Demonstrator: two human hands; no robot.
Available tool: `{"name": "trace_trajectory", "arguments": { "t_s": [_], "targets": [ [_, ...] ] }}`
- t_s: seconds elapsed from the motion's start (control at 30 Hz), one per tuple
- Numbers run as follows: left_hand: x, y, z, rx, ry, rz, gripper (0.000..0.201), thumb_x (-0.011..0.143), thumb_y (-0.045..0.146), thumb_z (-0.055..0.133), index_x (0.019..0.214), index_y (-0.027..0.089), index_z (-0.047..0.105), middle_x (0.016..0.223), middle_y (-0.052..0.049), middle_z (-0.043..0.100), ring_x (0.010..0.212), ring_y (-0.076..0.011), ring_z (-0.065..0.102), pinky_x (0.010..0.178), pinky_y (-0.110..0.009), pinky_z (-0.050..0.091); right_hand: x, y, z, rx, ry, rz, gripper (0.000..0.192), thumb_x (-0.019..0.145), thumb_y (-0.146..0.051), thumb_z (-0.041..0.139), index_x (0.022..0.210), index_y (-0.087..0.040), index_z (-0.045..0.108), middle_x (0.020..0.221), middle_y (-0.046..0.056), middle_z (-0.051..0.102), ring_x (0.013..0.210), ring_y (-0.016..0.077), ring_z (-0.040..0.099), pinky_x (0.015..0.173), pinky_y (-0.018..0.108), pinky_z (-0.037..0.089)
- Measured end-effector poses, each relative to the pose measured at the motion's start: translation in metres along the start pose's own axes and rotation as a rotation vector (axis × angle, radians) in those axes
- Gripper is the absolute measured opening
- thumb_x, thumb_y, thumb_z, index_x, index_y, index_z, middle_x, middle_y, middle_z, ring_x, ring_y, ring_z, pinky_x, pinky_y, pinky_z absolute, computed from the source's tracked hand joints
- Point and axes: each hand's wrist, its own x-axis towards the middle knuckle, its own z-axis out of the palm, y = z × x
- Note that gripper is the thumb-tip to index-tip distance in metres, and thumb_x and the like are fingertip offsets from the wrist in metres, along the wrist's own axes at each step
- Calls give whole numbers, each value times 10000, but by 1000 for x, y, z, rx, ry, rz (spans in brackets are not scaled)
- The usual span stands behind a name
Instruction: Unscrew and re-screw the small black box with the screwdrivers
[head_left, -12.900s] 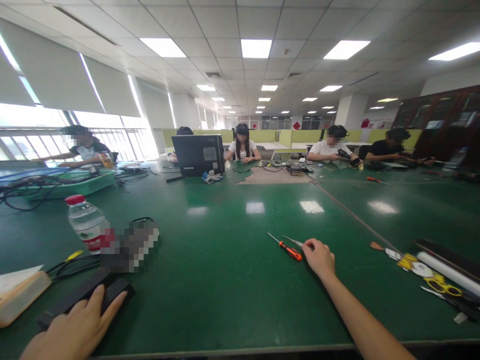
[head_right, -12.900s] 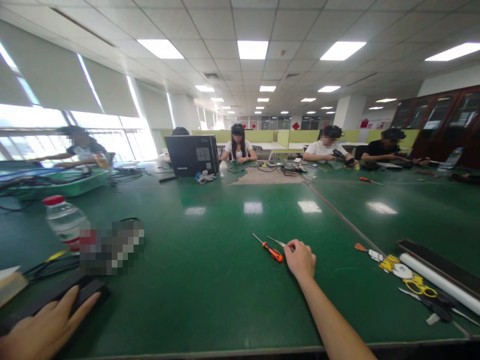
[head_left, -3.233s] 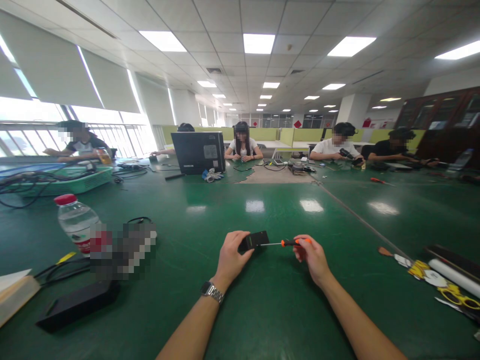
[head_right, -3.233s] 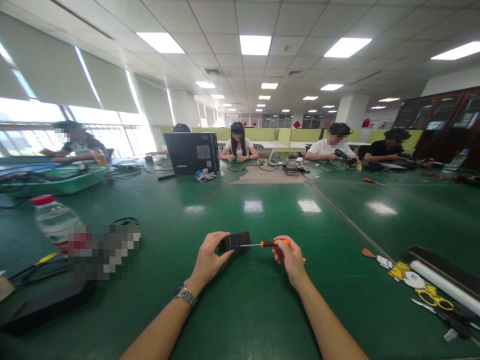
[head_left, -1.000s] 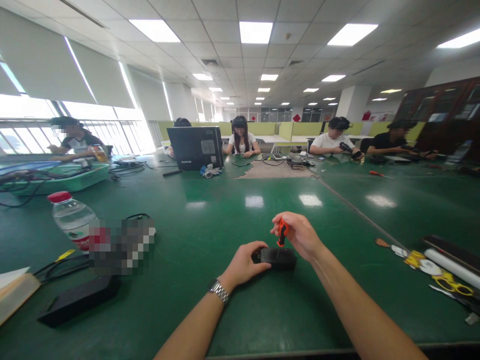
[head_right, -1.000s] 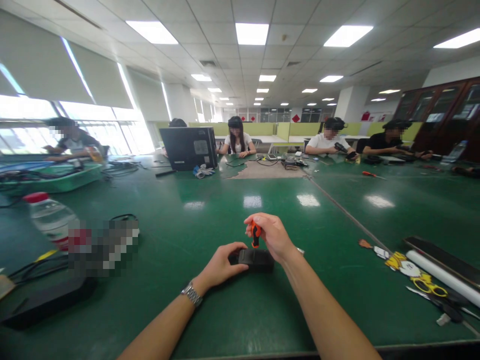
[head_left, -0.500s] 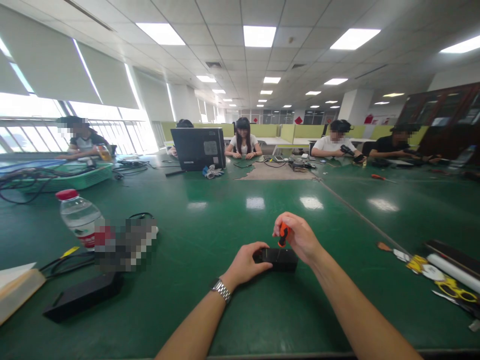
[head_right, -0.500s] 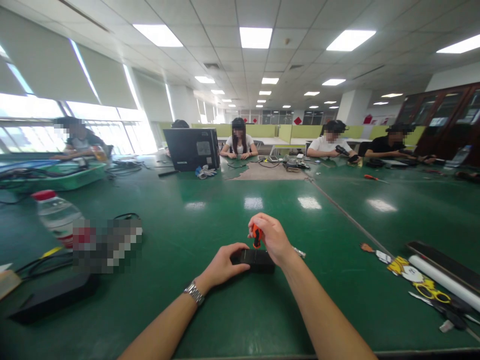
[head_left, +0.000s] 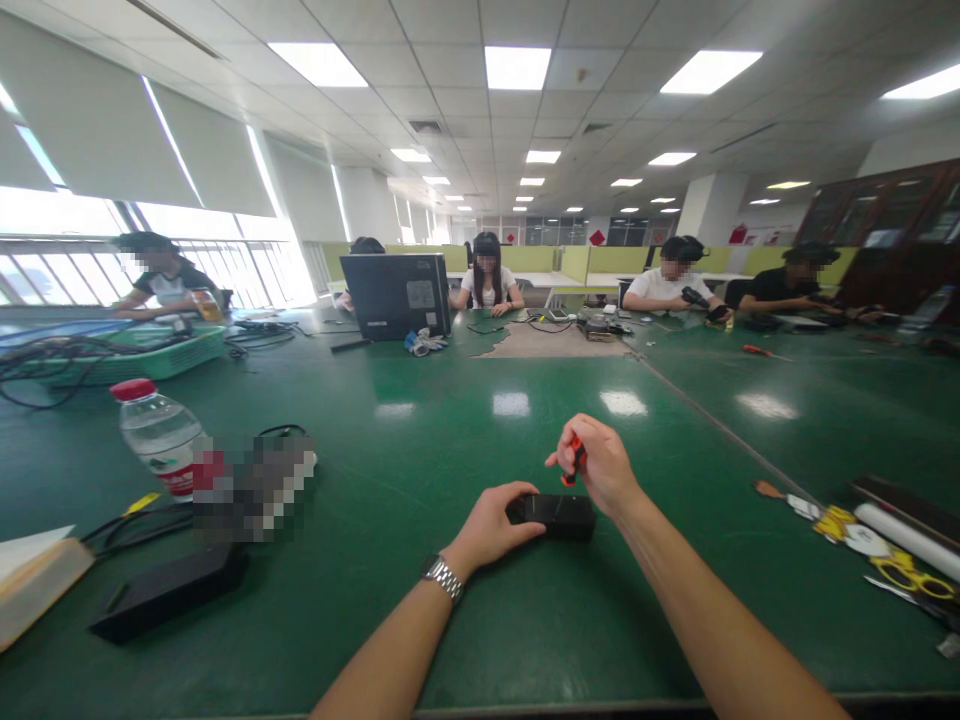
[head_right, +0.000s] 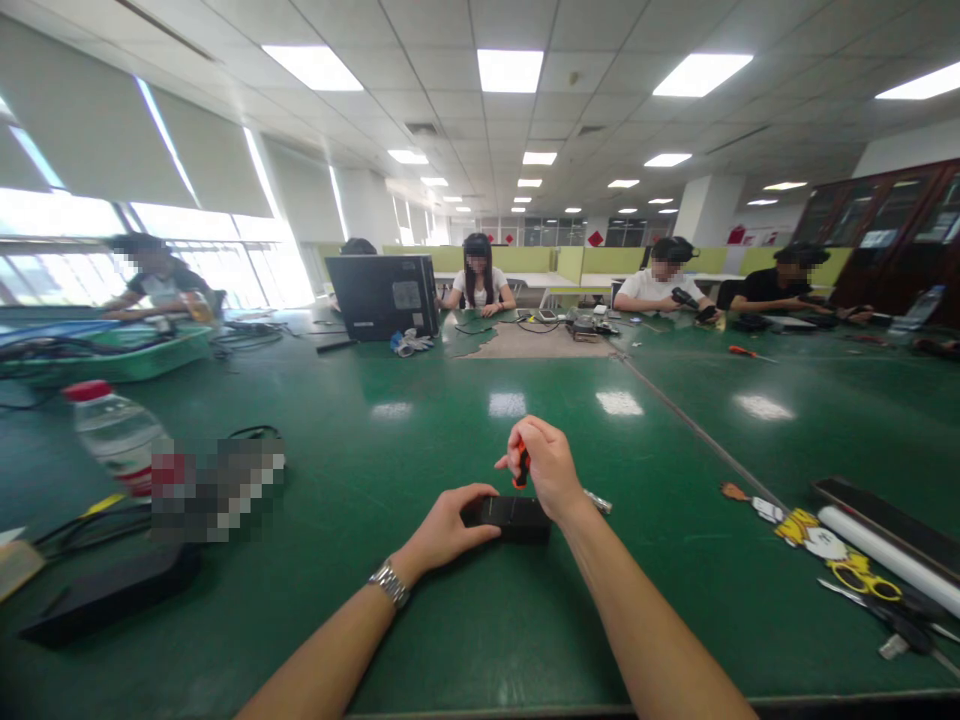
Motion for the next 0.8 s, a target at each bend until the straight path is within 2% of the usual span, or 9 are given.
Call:
{"name": "trace_trajectory", "arguments": {
  "t_s": [0.1, 0.17, 0.3, 0.4, 0.47, 0.5, 0.53, 0.63, 0.8],
  "targets": [
    [0, -1, 0, 4, 1, -12, 363, 714, 277, 750, 1050, 190, 643, 982, -30, 678, 873, -206, 613, 795, -274, 473, -1, 3, -3, 67, 23, -16, 251, 819, -350, 523, 625, -191, 519, 424, -92, 432, 358, 67, 368, 549, 294, 515],
    [0, -1, 0, 5, 6, -19, 378, 710, 282, 753, 1061, 191, 642, 993, -32, 678, 878, -206, 614, 797, -275, 472, -3, 5, -8, 51, 21, -7, 280, 829, -382, 518, 622, -193, 521, 438, -81, 446, 375, 78, 398, 544, 289, 507],
    [0, -2, 1, 9, 21, -21, 378, 707, 285, 750, 1058, 196, 640, 995, -28, 677, 878, -202, 615, 797, -275, 467, -5, 3, -33, -327, 36, -85, 389, 849, -465, 492, 641, -166, 627, 580, 6, 591, 534, 125, 542, 543, 249, 455],
    [-1, 0, 0, 37, 24, -27, 370, 707, 286, 742, 1050, 200, 635, 981, -23, 672, 872, -200, 612, 794, -278, 467, -5, 6, -62, -609, 315, -252, 444, 847, -498, 503, 634, -147, 670, 575, 23, 605, 536, 128, 535, 554, 248, 420],
    [-1, 0, 0, 72, 37, -33, 357, 706, 281, 734, 1038, 202, 630, 964, -21, 667, 865, -200, 610, 789, -281, 468, -6, 14, -81, -625, 573, -301, 486, 861, -520, 461, 655, -136, 678, 563, 34, 608, 524, 140, 537, 546, 260, 415],
    [-1, 0, -1, 91, 51, -38, 349, 704, 273, 729, 1030, 201, 627, 952, -21, 664, 857, -200, 609, 781, -281, 470, -8, 21, -89, -640, 618, -276, 488, 863, -524, 450, 701, -132, 691, 570, 38, 617, 522, 150, 545, 539, 266, 417],
    [0, -1, -1, 108, 68, -44, 342, 700, 262, 723, 1022, 202, 624, 942, -20, 662, 850, -199, 608, 773, -280, 472, -10, 29, -95, -680, 592, -234, 474, 859, -523, 456, 763, -132, 704, 588, 41, 633, 524, 160, 555, 534, 272, 420],
    [1, -5, -3, 124, 122, -51, 351, 698, 234, 705, 1037, 211, 616, 969, -23, 662, 875, -202, 610, 791, -282, 476, -18, 54, -105, -903, 332, -165, 374, 846, -465, 499, 858, -166, 723, 778, 70, 709, 680, 200, 621, 640, 301, 456],
    [3, -10, -6, 145, 154, -20, 301, 741, 299, 692, 1030, 225, 650, 991, -32, 669, 901, -206, 613, 808, -294, 474, -28, 74, -99, -1332, -26, -110, 237, 833, -343, 522, 936, -233, 704, 849, 38, 708, 791, 209, 588, 721, 318, 408]
  ]
}}
